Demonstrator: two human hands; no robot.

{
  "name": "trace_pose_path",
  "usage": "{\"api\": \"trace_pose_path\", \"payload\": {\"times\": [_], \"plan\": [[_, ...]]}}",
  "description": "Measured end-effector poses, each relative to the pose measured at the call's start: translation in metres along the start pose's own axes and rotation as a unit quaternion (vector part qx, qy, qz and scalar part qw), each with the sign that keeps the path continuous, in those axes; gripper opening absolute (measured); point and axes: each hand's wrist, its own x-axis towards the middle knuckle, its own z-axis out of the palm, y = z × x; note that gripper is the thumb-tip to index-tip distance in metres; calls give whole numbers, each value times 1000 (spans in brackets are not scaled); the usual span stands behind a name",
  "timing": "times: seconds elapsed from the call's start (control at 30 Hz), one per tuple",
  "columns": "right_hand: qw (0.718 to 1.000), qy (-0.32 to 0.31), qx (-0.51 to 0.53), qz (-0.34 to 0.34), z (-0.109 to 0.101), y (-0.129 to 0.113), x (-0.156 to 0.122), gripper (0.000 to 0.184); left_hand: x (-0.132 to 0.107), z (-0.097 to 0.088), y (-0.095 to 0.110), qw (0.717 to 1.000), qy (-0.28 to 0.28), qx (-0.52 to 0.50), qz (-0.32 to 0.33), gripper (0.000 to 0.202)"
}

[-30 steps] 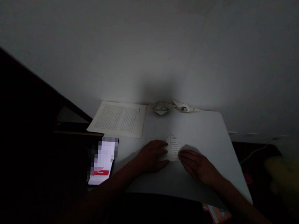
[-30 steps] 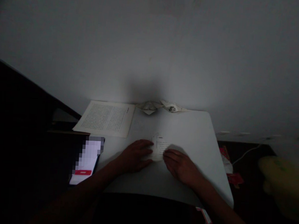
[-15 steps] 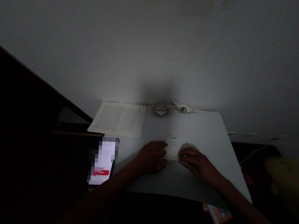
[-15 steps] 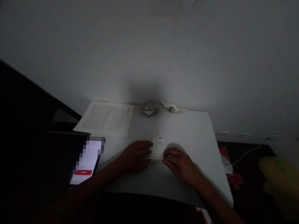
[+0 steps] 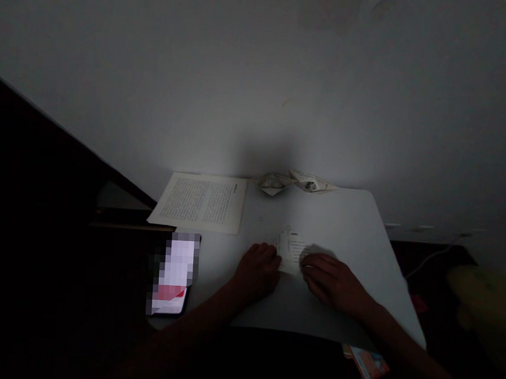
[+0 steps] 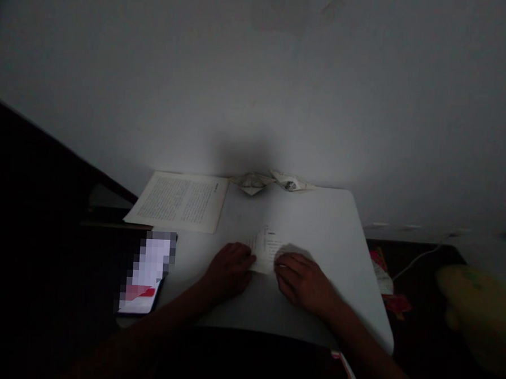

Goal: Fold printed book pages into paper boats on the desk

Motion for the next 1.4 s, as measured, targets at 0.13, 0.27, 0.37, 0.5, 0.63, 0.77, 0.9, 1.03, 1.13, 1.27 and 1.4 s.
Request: {"api": "trace_pose_path", "payload": {"times": [0.13,0.27,0.37,0.5,0.63,0.77,0.9,1.03,1.13,1.27,1.4], "plan": [[1000,7,-26,-8,2,2,-5,24,-2,0,-3,1000,6,-6,0,16],[999,24,-27,-2,3,4,-4,22,-4,1,-5,1000,13,-18,-3,15],[999,16,-28,10,2,4,-2,20,-6,1,-7,999,24,-40,-15,15],[999,-4,-26,31,1,6,-1,17,-12,1,-13,996,42,-66,-41,18],[999,-6,-18,44,-1,12,-2,15,-17,0,-22,992,58,-89,-66,20],[997,0,-12,70,-2,16,-2,15,-20,-1,-29,989,57,-104,-86,19],[996,-3,-6,91,-3,17,-1,16,-18,-4,-31,986,52,-115,-107,17],[994,-4,12,112,-2,19,2,17,-16,-6,-32,983,50,-129,-118,16],[992,-9,15,126,-1,20,3,17,-14,-5,-32,982,52,-135,-121,15],[990,-11,9,138,0,21,3,18,-13,-4,-33,982,55,-133,-120,15],[989,-11,7,146,0,21,4,19,-13,-5,-32,983,51,-130,-121,16]]}}
